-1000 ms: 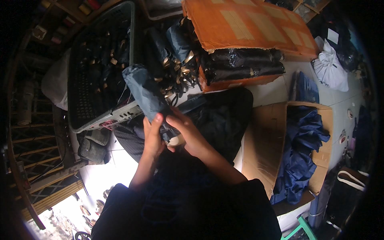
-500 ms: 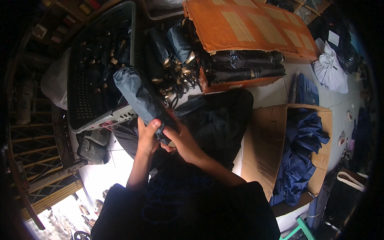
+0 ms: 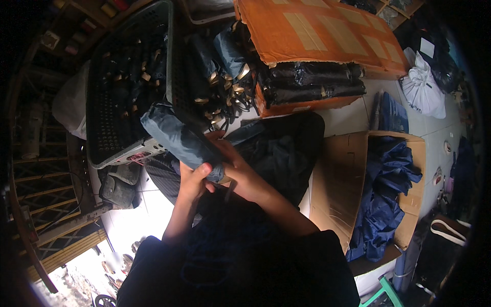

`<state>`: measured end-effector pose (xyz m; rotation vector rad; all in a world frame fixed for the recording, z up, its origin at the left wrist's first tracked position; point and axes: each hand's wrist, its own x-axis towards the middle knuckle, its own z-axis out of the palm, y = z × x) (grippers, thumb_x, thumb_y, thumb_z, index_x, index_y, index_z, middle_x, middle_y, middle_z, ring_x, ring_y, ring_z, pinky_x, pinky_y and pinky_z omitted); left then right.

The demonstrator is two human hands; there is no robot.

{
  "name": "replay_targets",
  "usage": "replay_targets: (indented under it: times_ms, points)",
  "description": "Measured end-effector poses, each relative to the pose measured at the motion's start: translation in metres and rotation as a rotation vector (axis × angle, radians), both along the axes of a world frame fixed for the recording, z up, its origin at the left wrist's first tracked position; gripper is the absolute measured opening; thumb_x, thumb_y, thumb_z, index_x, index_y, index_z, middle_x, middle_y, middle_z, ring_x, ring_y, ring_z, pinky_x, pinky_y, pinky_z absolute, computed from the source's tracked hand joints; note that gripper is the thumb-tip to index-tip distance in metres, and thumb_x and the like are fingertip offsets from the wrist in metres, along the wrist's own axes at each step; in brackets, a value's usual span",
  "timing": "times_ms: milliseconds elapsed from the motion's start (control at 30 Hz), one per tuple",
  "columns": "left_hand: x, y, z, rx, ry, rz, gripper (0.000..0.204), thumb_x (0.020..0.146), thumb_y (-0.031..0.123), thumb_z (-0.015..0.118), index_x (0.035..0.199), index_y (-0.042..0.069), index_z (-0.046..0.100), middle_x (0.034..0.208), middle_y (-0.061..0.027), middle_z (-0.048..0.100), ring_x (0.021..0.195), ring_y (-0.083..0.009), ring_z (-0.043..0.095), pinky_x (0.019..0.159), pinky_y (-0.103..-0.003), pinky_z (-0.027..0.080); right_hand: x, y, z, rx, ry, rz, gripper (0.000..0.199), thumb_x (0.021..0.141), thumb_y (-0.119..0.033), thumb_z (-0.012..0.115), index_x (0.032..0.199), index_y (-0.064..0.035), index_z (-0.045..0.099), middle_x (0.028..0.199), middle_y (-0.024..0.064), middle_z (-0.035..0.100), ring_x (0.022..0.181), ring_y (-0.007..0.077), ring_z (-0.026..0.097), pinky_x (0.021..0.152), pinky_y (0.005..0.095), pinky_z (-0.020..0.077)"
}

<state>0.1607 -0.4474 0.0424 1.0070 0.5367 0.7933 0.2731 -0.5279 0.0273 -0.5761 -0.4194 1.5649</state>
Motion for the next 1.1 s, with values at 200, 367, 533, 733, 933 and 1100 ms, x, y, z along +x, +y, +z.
replay_targets:
  times_ms: [200,367,533,733,933,1100]
  points:
    - [0.004,0.006,0.012,-0.031,-0.047,0.011,0.048,0.075,0.025,0.078,0.106,-0.006,0.058,0.106,-0.0187,0.064,0.085,-0.0216,0.066,0.079,-0.034,0.052,-0.009,0.007,-0.006,-0.001,-0.020,-0.432,0.066,0.097,-0.054,0.018,0.132,-0.0036,0.042,0.129,0.0163,0.049,0.125,0.0289,0.043,0.109,0.0420,0.0261]
    - [0.015,-0.035,-0.009,-0.116,0.135,0.084,0.065,0.076,0.030,0.077,0.122,-0.003,0.043,0.106,-0.0118,0.058,0.090,-0.0209,0.062,0.080,-0.033,0.050,-0.003,0.029,0.007,-0.018,0.119,-0.597,0.059,0.098,-0.054,0.025,0.117,-0.0043,0.050,0.114,0.0115,0.057,0.111,0.0239,0.052,0.093,0.0382,0.0398]
    - [0.015,-0.039,-0.031,-0.136,0.051,0.064,0.045,0.085,0.023,0.070,0.117,-0.002,0.050,0.104,-0.0075,0.060,0.099,-0.0161,0.058,0.085,-0.031,0.047,0.000,0.023,-0.007,-0.157,0.047,-0.645,0.054,0.098,-0.051,0.028,0.108,-0.0046,0.054,0.108,0.0095,0.056,0.100,0.0204,0.055,0.086,0.0323,0.0433]
    - [0.005,-0.024,-0.060,-0.041,0.065,0.184,0.065,0.088,0.054,0.058,0.117,-0.004,0.050,0.109,-0.0070,0.058,0.099,-0.0153,0.055,0.088,-0.030,0.043,-0.002,0.019,-0.008,-0.057,-0.906,-0.926,0.018,0.085,-0.004,0.063,0.101,-0.0013,0.055,0.101,0.0086,0.053,0.091,0.0167,0.053,0.077,0.0291,0.0439]
    - [0.002,-0.015,-0.058,0.164,0.176,0.300,0.058,0.087,0.049,0.064,0.111,-0.002,0.052,0.105,-0.0056,0.058,0.096,-0.0127,0.052,0.087,-0.030,0.042,0.001,0.001,-0.002,-0.131,-1.060,-0.569,0.010,0.085,-0.005,0.066,0.089,-0.0002,0.058,0.085,0.0061,0.057,0.072,0.0112,0.057,0.063,0.0234,0.0431]
    - [-0.006,-0.013,-0.055,0.125,0.209,0.310,0.049,0.085,0.036,0.071,0.110,-0.001,0.052,0.103,-0.0055,0.058,0.095,-0.0127,0.053,0.087,-0.030,0.042,0.012,-0.001,-0.012,-0.036,-1.067,-0.469,0.005,0.089,-0.003,0.062,0.091,0.0004,0.058,0.085,0.0049,0.058,0.075,0.0083,0.058,0.064,0.0213,0.0427]
